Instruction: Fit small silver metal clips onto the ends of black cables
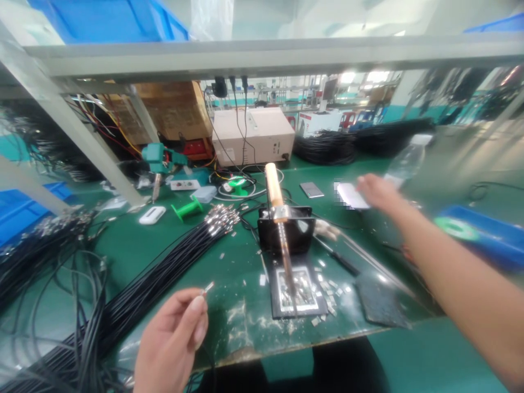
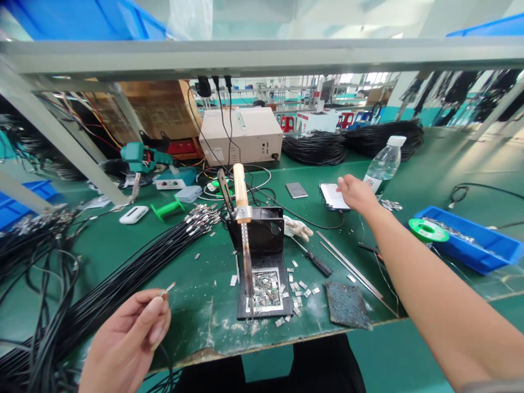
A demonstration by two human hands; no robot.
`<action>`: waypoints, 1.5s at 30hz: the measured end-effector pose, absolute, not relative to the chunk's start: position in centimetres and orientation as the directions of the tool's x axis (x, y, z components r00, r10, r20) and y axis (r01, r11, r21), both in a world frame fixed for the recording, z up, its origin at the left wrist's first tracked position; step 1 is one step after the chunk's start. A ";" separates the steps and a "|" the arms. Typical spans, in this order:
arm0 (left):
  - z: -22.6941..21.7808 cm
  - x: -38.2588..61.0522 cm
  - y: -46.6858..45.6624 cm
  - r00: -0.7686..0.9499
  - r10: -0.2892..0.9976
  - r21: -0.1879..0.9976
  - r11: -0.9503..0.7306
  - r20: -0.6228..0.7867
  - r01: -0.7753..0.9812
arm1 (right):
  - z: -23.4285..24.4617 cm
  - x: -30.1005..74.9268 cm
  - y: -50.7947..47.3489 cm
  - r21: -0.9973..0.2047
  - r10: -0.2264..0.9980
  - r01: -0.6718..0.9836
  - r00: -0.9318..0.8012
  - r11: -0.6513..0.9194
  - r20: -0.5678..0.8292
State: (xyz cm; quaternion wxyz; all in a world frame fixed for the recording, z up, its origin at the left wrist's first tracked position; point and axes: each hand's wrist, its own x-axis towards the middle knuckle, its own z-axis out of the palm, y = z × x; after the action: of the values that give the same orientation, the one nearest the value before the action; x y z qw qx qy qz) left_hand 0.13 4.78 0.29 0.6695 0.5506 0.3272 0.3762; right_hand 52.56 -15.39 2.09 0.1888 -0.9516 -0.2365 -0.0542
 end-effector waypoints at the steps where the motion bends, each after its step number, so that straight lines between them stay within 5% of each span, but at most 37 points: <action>1: 0.2 0.1 4.8 0.501 0.865 0.983 0.112 -0.026 -0.142 | 2.2 52.5 -15.6 -0.331 0.433 0.476 0.880 -0.815 0.197; 45: 0.7 0.7 4.7 0.457 0.889 0.988 0.102 -0.037 -0.118 | -1.6 52.9 -15.6 -0.368 0.546 0.599 0.800 -0.711 0.248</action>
State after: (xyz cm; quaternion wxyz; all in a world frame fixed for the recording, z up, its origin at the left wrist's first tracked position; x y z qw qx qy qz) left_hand 0.70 4.73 0.75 0.6540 0.5485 0.3512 0.3848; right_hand 52.92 -15.59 -1.58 0.2197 -0.9230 -0.3100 -0.0603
